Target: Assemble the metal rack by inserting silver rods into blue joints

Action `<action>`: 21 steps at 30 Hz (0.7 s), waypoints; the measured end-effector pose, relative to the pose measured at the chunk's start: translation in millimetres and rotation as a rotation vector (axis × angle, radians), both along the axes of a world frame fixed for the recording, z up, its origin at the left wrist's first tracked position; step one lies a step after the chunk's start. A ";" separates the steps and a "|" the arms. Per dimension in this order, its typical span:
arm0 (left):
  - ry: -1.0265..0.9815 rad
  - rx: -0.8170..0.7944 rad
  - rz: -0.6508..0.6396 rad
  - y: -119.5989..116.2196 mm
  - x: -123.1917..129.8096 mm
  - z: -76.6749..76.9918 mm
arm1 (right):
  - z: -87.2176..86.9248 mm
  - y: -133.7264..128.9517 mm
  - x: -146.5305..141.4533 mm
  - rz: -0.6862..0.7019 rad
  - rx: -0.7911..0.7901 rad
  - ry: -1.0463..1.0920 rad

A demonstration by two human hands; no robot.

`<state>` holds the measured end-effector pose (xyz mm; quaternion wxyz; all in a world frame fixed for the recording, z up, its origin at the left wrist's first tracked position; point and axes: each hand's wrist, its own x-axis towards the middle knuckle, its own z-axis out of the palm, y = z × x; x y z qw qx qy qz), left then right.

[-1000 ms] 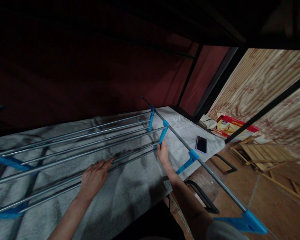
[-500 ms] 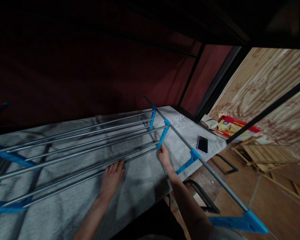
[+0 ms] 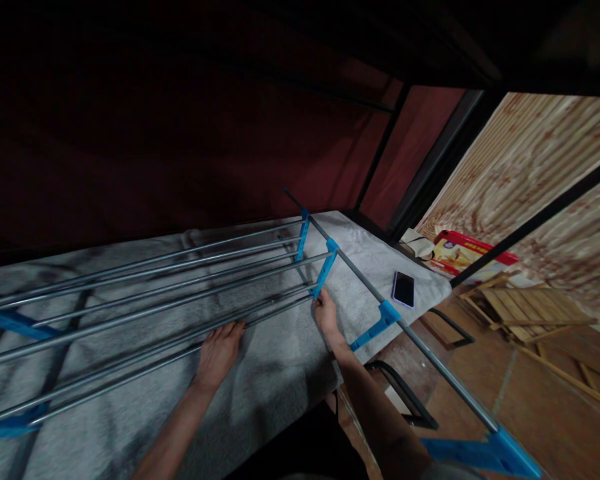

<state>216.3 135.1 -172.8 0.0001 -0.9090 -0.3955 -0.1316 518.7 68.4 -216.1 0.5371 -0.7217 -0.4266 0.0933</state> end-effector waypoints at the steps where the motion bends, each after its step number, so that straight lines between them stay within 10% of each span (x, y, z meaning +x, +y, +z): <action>1: -0.001 -0.009 -0.004 0.9 -0.1 0.0 | 0.9 -0.3 -0.3 -0.001 0.006 0.008; 21: -0.028 -0.075 -0.059 10.9 -3.4 0.9 | 6.7 -0.9 -3.4 -0.020 -0.014 0.034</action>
